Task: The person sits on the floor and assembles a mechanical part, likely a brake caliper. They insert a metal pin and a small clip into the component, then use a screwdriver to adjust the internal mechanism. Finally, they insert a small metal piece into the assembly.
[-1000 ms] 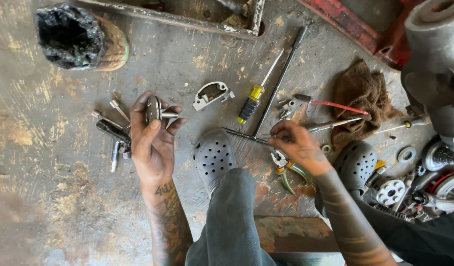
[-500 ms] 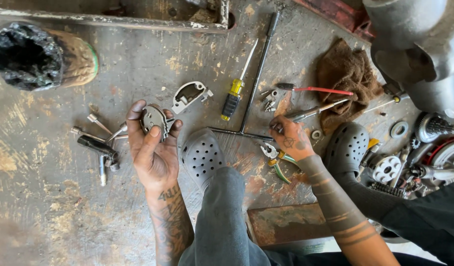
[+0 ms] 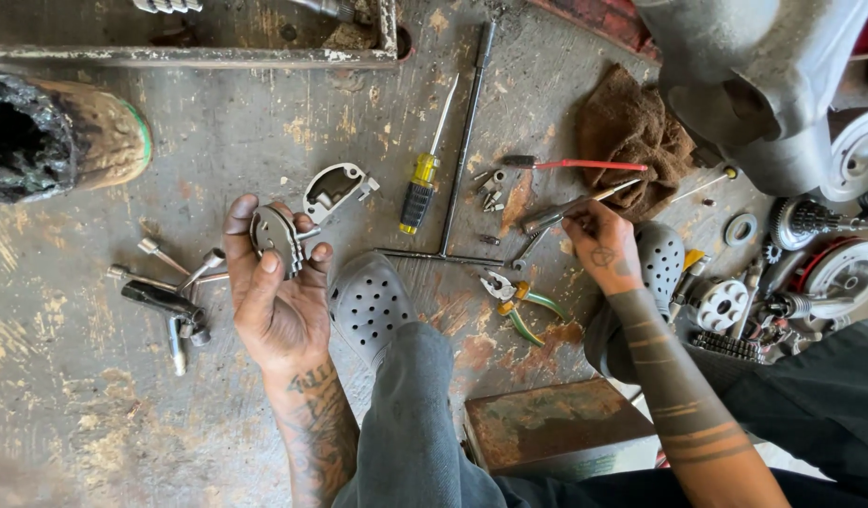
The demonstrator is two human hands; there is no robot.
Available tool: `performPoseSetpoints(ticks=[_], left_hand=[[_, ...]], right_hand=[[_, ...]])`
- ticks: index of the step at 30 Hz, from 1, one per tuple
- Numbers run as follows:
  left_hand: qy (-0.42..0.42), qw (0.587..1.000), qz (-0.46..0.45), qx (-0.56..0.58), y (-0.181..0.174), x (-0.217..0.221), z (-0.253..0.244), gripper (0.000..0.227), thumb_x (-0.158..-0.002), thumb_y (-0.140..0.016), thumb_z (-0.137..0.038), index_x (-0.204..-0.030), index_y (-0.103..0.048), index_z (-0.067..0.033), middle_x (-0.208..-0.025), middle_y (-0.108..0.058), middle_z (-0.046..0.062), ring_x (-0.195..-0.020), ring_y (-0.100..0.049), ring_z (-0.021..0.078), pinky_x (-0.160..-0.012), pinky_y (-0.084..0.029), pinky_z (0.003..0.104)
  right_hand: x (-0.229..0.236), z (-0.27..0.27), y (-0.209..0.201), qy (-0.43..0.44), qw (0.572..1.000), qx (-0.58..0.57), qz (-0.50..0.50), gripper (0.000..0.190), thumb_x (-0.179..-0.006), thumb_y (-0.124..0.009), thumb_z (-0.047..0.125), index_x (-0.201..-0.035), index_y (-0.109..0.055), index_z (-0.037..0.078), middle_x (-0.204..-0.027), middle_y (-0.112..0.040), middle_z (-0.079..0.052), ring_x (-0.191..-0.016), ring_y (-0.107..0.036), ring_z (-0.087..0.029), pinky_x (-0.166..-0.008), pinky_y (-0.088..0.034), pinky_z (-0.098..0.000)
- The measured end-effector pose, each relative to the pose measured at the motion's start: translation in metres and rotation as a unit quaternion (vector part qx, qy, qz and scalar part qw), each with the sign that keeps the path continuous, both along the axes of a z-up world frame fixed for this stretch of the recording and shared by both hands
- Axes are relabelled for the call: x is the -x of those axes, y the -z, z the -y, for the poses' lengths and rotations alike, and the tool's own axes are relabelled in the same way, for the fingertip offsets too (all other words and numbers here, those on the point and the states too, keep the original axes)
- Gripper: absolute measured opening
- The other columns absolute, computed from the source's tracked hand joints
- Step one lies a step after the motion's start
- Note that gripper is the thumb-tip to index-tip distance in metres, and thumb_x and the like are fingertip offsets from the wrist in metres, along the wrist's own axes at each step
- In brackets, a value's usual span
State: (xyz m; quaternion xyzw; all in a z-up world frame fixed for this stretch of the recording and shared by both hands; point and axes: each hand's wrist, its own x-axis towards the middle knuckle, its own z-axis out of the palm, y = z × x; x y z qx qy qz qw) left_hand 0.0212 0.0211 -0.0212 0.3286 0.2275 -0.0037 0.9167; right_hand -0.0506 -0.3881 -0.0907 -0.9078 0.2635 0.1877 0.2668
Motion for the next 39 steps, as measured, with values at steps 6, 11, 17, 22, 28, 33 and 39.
performPoseSetpoints(ticks=[6, 11, 17, 22, 28, 33, 39], left_hand=[[0.008, 0.995, 0.027, 0.1, 0.004, 0.004, -0.005, 0.066, -0.091, -0.068, -0.011, -0.15, -0.04, -0.0058, -0.131, -0.051, 0.016, -0.12, -0.059, 0.0255, -0.078, -0.064, 0.025], [-0.011, 0.973, 0.057, 0.224, -0.004, 0.008, -0.009, 0.072, -0.095, -0.07, -0.018, -0.153, -0.034, 0.0054, -0.131, -0.05, 0.024, -0.117, -0.061, 0.0304, -0.079, -0.068, 0.031], [-0.047, 0.956, 0.075, 0.278, 0.0, 0.008, -0.02, 0.075, -0.093, -0.072, -0.023, -0.152, -0.036, 0.007, -0.132, -0.049, 0.028, -0.123, -0.061, 0.0382, -0.082, -0.069, 0.039], [-0.049, 0.964, 0.087, 0.246, 0.015, 0.005, -0.029, 0.074, -0.09, -0.07, -0.013, -0.152, -0.034, 0.0058, -0.128, -0.049, 0.025, -0.117, -0.061, 0.035, -0.081, -0.068, 0.038], [-0.019, 0.986, 0.069, 0.152, 0.0, 0.005, -0.018, 0.079, -0.084, -0.07, -0.011, -0.154, -0.034, 0.0016, -0.128, -0.051, 0.021, -0.115, -0.061, 0.0324, -0.092, -0.063, 0.042], [-0.029, 0.989, 0.027, 0.146, -0.012, -0.003, -0.007, 0.084, -0.075, -0.067, -0.017, -0.152, -0.036, -0.0052, -0.134, -0.051, 0.019, -0.121, -0.055, 0.0325, -0.103, -0.05, 0.05], [0.007, 0.991, 0.025, 0.128, -0.005, 0.003, 0.002, 0.093, -0.061, -0.055, 0.0, -0.149, -0.029, -0.0122, -0.145, -0.041, 0.021, -0.129, -0.048, 0.0307, -0.105, -0.044, 0.048]], right_hand=[[-0.055, -0.072, -0.015, -0.155, 0.982, 0.003, 0.11, 0.025, -0.091, -0.075, 0.014, -0.115, -0.072, 0.017, -0.101, -0.073, -0.015, -0.091, -0.072, -0.041, -0.076, -0.059, -0.055], [-0.07, -0.074, 0.024, -0.307, 0.936, 0.107, 0.138, 0.034, -0.09, -0.071, 0.015, -0.124, -0.069, 0.017, -0.101, -0.066, -0.013, -0.09, -0.071, -0.04, -0.072, -0.06, -0.0527], [-0.074, -0.061, 0.033, -0.336, 0.904, 0.157, 0.21, 0.018, -0.089, -0.077, 0.028, -0.103, -0.071, 0.018, -0.097, -0.067, -0.005, -0.088, -0.072, -0.029, -0.068, -0.06, -0.0415], [-0.071, -0.07, 0.011, -0.326, 0.915, 0.132, 0.199, 0.017, -0.09, -0.076, 0.023, -0.105, -0.072, 0.015, -0.1, -0.067, -0.008, -0.087, -0.071, -0.034, -0.068, -0.06, -0.0467], [-0.064, -0.065, 0.024, -0.298, 0.934, 0.113, 0.162, 0.016, -0.095, -0.074, 0.027, -0.106, -0.07, 0.015, -0.101, -0.067, -0.009, -0.088, -0.072, -0.036, -0.07, -0.06, -0.0482], [-0.073, -0.072, 0.008, -0.303, 0.94, 0.056, 0.145, 0.014, -0.097, -0.073, 0.025, -0.104, -0.07, 0.013, -0.102, -0.066, -0.012, -0.09, -0.071, -0.041, -0.072, -0.06, -0.0517], [-0.057, -0.07, 0.021, -0.317, 0.929, 0.095, 0.166, 0.016, -0.094, -0.076, 0.022, -0.107, -0.071, 0.015, -0.106, -0.065, -0.011, -0.096, -0.07, -0.038, -0.074, -0.06, -0.0492]])
